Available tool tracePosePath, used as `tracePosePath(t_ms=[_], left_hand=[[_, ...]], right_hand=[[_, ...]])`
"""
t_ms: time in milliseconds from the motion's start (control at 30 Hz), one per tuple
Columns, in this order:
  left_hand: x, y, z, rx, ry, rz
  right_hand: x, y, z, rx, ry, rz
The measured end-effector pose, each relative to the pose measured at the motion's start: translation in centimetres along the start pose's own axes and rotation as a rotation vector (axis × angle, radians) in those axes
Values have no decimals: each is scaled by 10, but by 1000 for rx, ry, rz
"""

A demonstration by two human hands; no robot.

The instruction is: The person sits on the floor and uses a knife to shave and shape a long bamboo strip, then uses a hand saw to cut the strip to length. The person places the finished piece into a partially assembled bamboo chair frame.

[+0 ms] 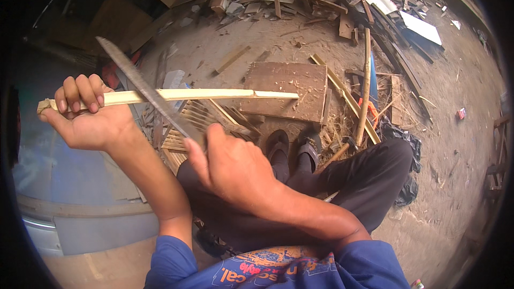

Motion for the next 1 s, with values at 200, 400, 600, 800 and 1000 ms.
tracePosePath(t_ms=[200, 400, 600, 800, 1000], left_hand=[[-1, -11, -4, -84, -64, 94], [3, -13, -4, -15, -28, 79], [-4, -21, -11, -10, -24, 60], [-7, -22, -12, 71, 0, -10], [-5, -26, -13, 4, -10, 29]], right_hand=[[20, 6, 3, 6, 91, 90], [10, 13, 6, 34, -62, -36], [-2, 16, 8, 35, -104, -33], [2, 19, 7, 48, -63, 17], [9, 19, 1, 30, -13, -2]])
Point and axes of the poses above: each hand's wrist, its own z-axis towards the middle knuckle, its own y-axis out of the back of the hand, x = y × z, the point moved 3 cm from there along z, towards the middle knuckle, and after that the axes turned 1 degree about -z, right-handed, at the moved point
